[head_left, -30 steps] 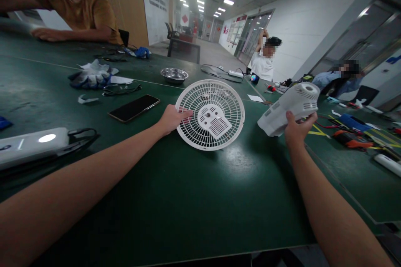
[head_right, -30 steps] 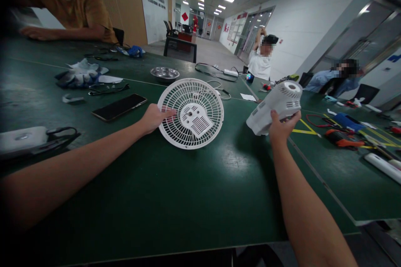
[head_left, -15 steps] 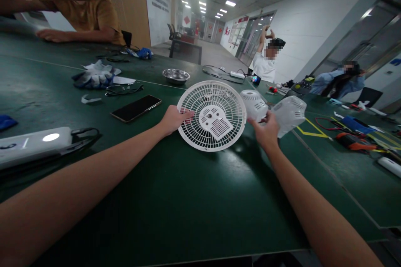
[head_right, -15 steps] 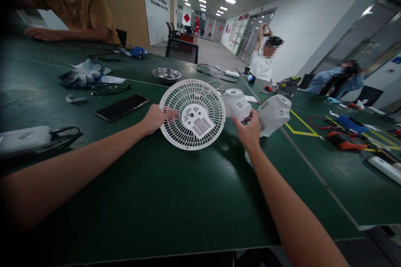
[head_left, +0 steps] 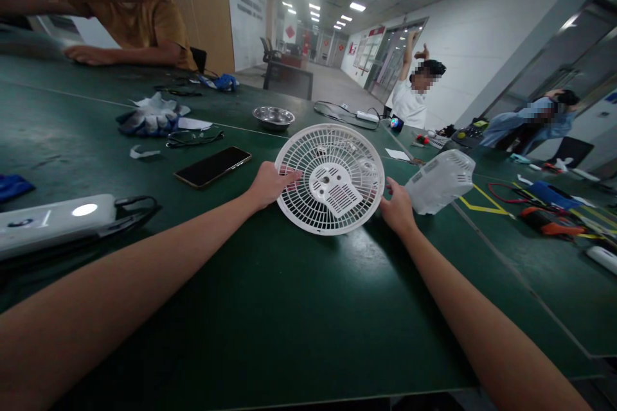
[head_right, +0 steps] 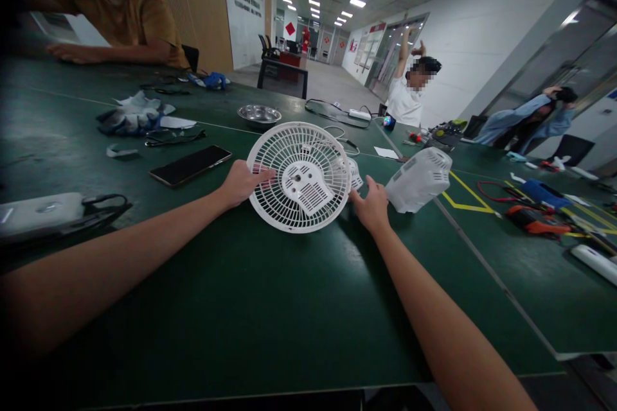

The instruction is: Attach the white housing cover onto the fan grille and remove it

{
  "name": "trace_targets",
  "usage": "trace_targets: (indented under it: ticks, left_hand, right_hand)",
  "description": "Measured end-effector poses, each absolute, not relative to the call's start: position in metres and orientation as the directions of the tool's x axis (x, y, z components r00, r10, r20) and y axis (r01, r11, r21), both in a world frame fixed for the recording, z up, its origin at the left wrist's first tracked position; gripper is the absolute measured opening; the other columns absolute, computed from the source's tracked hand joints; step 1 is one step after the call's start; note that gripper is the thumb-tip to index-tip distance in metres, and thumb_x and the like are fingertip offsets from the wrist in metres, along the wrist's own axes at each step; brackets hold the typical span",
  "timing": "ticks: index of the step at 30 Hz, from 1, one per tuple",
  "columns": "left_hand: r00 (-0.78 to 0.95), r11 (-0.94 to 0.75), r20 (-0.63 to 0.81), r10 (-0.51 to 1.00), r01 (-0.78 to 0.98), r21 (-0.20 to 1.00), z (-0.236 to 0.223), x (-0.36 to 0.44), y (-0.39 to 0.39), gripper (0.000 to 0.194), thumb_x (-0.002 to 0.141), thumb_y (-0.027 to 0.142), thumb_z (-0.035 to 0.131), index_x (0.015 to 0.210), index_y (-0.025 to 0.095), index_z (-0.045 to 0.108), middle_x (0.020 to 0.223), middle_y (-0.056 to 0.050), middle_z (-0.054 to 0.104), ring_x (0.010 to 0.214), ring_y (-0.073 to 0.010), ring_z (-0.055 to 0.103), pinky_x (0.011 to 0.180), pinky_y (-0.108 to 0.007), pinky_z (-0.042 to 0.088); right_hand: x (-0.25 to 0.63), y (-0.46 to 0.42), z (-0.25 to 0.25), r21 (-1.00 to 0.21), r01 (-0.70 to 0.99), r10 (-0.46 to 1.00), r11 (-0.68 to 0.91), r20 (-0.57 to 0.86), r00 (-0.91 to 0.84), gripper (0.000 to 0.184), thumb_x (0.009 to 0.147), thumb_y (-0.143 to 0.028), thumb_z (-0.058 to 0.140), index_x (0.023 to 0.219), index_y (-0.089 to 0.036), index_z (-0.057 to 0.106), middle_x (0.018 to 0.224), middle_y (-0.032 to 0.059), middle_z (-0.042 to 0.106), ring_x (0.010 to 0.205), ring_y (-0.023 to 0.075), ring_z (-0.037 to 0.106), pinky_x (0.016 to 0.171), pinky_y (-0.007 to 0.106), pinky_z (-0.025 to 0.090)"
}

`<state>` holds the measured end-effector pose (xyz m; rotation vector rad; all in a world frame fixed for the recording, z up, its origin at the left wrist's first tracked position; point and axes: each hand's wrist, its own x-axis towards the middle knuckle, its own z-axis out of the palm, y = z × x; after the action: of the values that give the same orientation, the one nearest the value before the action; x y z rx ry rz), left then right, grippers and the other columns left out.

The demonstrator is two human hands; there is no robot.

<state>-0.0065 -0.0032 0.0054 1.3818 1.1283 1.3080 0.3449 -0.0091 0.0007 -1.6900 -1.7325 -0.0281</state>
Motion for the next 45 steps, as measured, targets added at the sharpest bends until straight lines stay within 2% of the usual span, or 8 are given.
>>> trace_targets:
  ticks: [4, 7, 10, 15, 23, 31, 38, 45]
  left_hand:
    - [0.049, -0.269, 0.265, 0.963, 0.162, 0.949, 0.008, -0.009, -0.006, 0.013, 0.088, 0.027, 0.078, 0.088, 0.014, 0.079, 0.085, -0.009, 0.080, 0.076, -0.0236, 0.076, 0.077, -0.041, 0.064]
    - [0.059, -0.314, 0.309, 0.949, 0.232, 0.921, 0.010, -0.011, -0.009, 0.012, 0.088, 0.030, 0.079, 0.087, 0.018, 0.079, 0.085, -0.007, 0.079, 0.079, -0.0251, 0.075, 0.078, -0.042, 0.063]
    - [0.053, -0.343, 0.341, 0.939, 0.237, 0.909, 0.012, -0.012, -0.013, 0.015, 0.089, 0.033, 0.078, 0.086, 0.019, 0.078, 0.087, -0.008, 0.079, 0.082, -0.0259, 0.075, 0.078, -0.042, 0.061]
    - [0.089, -0.386, 0.376, 0.922, 0.156, 0.909, 0.007, -0.013, -0.010, 0.033, 0.097, 0.049, 0.067, 0.087, 0.019, 0.075, 0.091, -0.009, 0.078, 0.085, -0.0241, 0.073, 0.081, -0.038, 0.060]
    - [0.148, -0.013, 0.036, 0.988, -0.151, 0.988, 0.000, -0.018, 0.011, 0.087, 0.085, 0.096, 0.034, 0.098, 0.018, 0.069, 0.092, -0.014, 0.078, 0.088, -0.0269, 0.074, 0.063, -0.031, 0.056]
    - [0.430, 0.279, -0.166, 0.887, -0.213, 0.937, 0.003, -0.024, 0.011, 0.037, 0.100, 0.048, 0.064, 0.096, 0.014, 0.079, 0.102, -0.015, 0.082, 0.093, -0.0235, 0.077, 0.091, -0.035, 0.059]
    - [0.298, 0.281, -0.237, 0.925, -0.116, 0.953, 0.002, -0.016, 0.015, 0.020, 0.091, 0.034, 0.080, 0.089, 0.015, 0.080, 0.087, -0.011, 0.081, 0.070, -0.0176, 0.073, 0.070, -0.031, 0.060]
    - [0.238, 0.214, -0.182, 0.954, -0.114, 0.970, 0.004, -0.012, 0.012, 0.014, 0.088, 0.029, 0.082, 0.088, 0.016, 0.081, 0.087, -0.009, 0.081, 0.070, -0.0161, 0.074, 0.069, -0.029, 0.059]
  right_hand:
    - [0.327, -0.028, 0.015, -0.694, 0.635, 0.850, 0.339, 0.516, 0.110, 0.053, 0.091, -0.066, 0.059, 0.113, -0.020, 0.075, 0.107, 0.0125, 0.075, 0.099, 0.0294, 0.068, 0.093, 0.049, 0.056]
    - [0.298, -0.045, 0.016, -0.954, 0.223, 0.978, 0.202, 0.185, -0.096, 0.053, 0.096, -0.071, 0.049, 0.106, -0.025, 0.074, 0.090, 0.0068, 0.075, 0.089, 0.0270, 0.071, 0.080, 0.045, 0.060]
    - [0.272, -0.059, 0.013, -1.000, 0.028, 0.947, 0.008, -0.002, -0.321, 0.059, 0.096, -0.077, 0.041, 0.112, -0.028, 0.070, 0.094, 0.0069, 0.076, 0.096, 0.0292, 0.073, 0.077, 0.048, 0.062]
    - [0.256, -0.065, 0.013, -0.996, -0.060, 0.970, 0.071, 0.083, -0.226, 0.047, 0.093, -0.070, 0.053, 0.119, -0.032, 0.065, 0.105, 0.0060, 0.077, 0.108, 0.0323, 0.072, 0.082, 0.053, 0.064]
    - [0.279, -0.065, 0.022, -0.916, 0.169, 0.932, 0.363, 0.358, -0.063, 0.068, 0.085, -0.058, 0.072, 0.142, -0.037, 0.040, 0.112, 0.0026, 0.069, 0.087, 0.0243, 0.069, 0.074, 0.040, 0.059]
    - [0.295, -0.058, 0.011, -0.699, 0.473, 0.839, 0.537, 0.500, -0.214, 0.072, 0.082, -0.054, 0.080, 0.141, -0.034, 0.044, 0.106, 0.0016, 0.068, 0.088, 0.0230, 0.065, 0.083, 0.041, 0.054]
    - [0.298, -0.052, 0.008, -0.602, 0.548, 0.813, 0.581, 0.464, -0.353, 0.072, 0.081, -0.057, 0.081, 0.140, -0.032, 0.047, 0.119, 0.0076, 0.069, 0.096, 0.0270, 0.066, 0.092, 0.050, 0.054]
    - [0.324, -0.022, 0.005, -0.509, 0.748, 0.783, 0.426, 0.621, -0.022, 0.078, 0.081, -0.048, 0.076, 0.150, -0.025, 0.048, 0.141, 0.0153, 0.060, 0.121, 0.0337, 0.060, 0.105, 0.057, 0.050]
